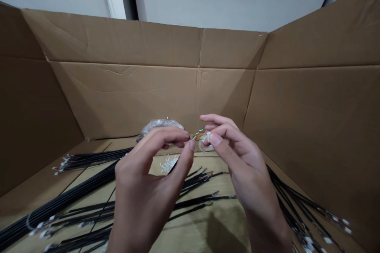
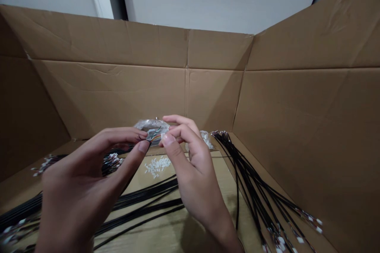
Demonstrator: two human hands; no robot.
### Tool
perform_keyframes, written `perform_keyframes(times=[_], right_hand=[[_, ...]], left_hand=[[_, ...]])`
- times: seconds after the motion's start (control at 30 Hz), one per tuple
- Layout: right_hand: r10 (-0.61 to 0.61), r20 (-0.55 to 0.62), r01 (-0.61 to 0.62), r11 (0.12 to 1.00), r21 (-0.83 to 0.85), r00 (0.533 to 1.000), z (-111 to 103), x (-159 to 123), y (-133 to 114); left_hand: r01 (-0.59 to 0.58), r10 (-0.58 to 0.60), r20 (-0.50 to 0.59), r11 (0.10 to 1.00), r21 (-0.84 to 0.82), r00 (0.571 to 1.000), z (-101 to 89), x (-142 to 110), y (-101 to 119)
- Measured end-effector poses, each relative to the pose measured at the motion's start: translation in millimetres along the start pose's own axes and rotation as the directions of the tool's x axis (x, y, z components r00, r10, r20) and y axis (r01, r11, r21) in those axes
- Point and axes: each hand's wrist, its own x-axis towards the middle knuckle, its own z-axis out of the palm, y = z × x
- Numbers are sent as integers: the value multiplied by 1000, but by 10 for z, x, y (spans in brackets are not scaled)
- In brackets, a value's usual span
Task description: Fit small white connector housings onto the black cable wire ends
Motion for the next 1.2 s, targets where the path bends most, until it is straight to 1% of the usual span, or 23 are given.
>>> perform_keyframes(times=[0.07, 0.17, 0.3, 0.47, 0.57, 0.8, 0.9, 0.97, 1.03, 1.1, 1.2], right_hand=[[1, -1, -1, 1000, -3, 1000, 0, 1, 2], [11, -1, -11, 1000, 29, 1000, -4, -3, 11], [52, 13, -53, 991, 122, 999, -13, -9, 23], [102, 45, -110, 960, 256, 994, -19, 2, 27], [138, 71, -154, 934, 323, 988, -25, 19, 40], [196, 88, -215, 905, 368, 977, -44, 56, 58], [217, 98, -238, 893, 382, 971, -43, 56, 45], [233, 108, -257, 883, 393, 966, -42, 53, 37], [252, 118, -279, 868, 411, 960, -41, 53, 31], [272, 125, -299, 854, 426, 954, -41, 57, 29], [287, 144, -321, 838, 441, 947, -44, 74, 40]], left_hand=[[-7, 7, -12, 1000, 12, 1000, -5, -2, 4], [13, -12, -25, 1000, 23, 1000, -7, -11, 2], [37, -36, -68, 999, 17, 997, 1, -42, 2], [32, -28, -105, 999, 38, 994, 13, -43, 47], [8, -5, -100, 999, 31, 995, 22, -22, 40], [-49, 54, -109, 997, 55, 992, 66, -29, -23], [-104, 112, -105, 991, 79, 988, 72, -26, -41], [-120, 128, -107, 989, 84, 986, 74, -22, -50], [-86, 90, -114, 995, 44, 989, 79, -20, -48], [-27, 22, -112, 999, -43, 993, 81, -18, -37], [25, -39, -71, 982, -186, 997, 74, -2, -16]])
